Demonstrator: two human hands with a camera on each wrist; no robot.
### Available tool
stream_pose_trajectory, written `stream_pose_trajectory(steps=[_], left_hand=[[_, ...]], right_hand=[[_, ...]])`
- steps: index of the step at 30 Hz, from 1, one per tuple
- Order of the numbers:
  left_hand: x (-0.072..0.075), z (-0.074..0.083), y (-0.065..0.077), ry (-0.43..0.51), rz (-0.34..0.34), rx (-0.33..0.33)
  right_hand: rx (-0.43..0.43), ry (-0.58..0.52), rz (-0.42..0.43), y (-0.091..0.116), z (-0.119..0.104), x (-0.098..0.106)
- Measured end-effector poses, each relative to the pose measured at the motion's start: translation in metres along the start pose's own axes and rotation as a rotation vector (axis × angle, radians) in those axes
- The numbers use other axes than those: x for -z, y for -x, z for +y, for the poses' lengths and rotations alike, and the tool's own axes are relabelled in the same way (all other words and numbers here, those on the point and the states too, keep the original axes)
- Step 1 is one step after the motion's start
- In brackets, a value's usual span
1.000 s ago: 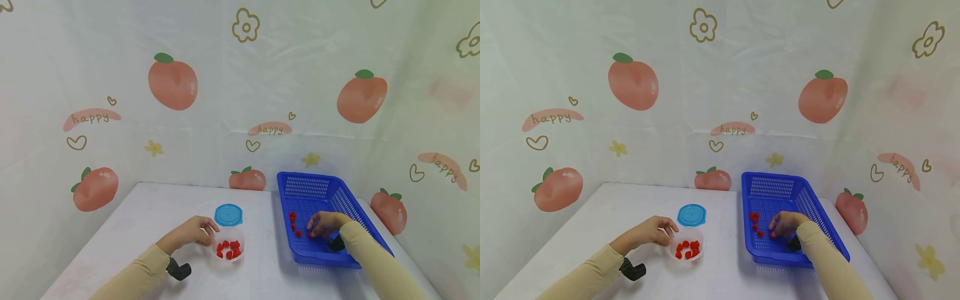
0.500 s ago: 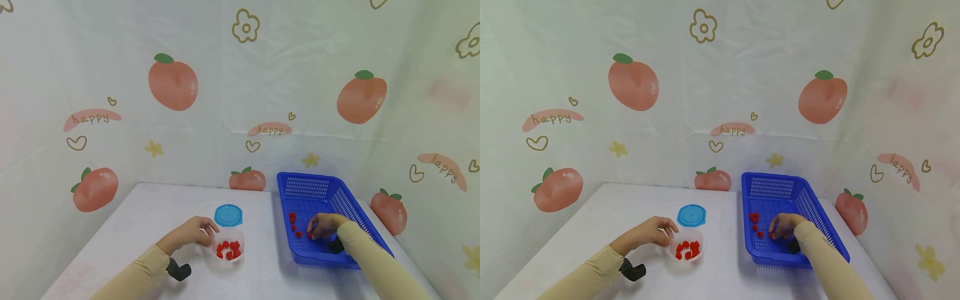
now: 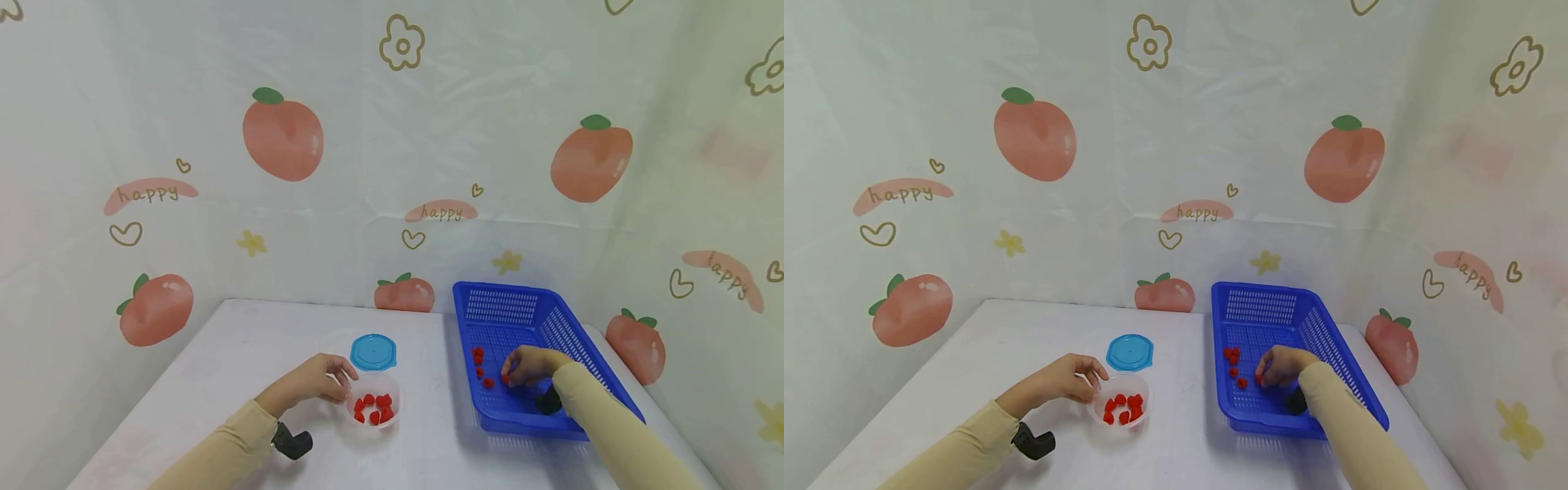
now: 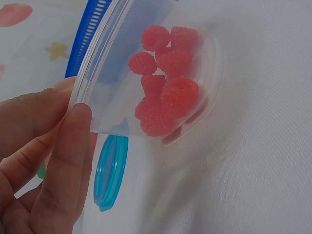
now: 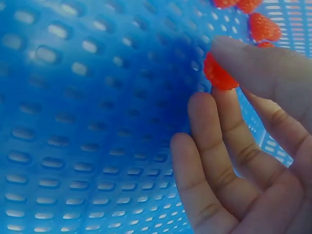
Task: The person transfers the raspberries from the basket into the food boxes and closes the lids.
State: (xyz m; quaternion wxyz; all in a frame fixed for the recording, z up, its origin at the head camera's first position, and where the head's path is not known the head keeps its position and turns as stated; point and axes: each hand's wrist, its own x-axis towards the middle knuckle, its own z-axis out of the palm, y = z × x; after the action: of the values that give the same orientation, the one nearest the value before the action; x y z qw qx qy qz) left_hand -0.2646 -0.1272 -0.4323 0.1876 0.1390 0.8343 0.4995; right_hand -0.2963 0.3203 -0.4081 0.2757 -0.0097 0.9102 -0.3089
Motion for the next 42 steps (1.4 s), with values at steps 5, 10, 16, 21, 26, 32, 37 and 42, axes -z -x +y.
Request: stream_pose_trajectory(steps=[5,10,16,21,26,32,37,42], left_hand=[[0.0,0.0,0.001,-0.004,0.0,0.001],[0.0,-0.002,0.001,-0.008,0.001,0.0],[-0.001,-0.002,0.0,-0.005,-0.005,-0.004],[0.0,0.0,-0.001,-0.013,0.002,0.001],[0.0,0.0,-0.001,-0.01,0.001,0.002],[0.0,0.0,0.001,-0.001,-0.006,0.0],[0.0,0.0,0.001,-0.002,-0.008,-0.006],[0.0,0.0,0.001,0.0,-0.01,-0.007]], right_hand=[[0.106,-0.069,0.018,-0.002,0.005,0.005],[0.269,-0.178,0.026,-0.007,0.01,0.014],[0.385,-0.321,0.102,-0.002,0.008,0.024],[0.44,-0.425,0.212,0.015,-0.009,0.03],[0.534,-0.58,0.279,0.027,-0.029,0.031],[0.647,-0.766,0.339,0.038,-0.054,0.022],[0.681,-0.859,0.384,0.046,-0.078,0.006],[0.702,-0.913,0.408,0.053,-0.098,-0.013]])
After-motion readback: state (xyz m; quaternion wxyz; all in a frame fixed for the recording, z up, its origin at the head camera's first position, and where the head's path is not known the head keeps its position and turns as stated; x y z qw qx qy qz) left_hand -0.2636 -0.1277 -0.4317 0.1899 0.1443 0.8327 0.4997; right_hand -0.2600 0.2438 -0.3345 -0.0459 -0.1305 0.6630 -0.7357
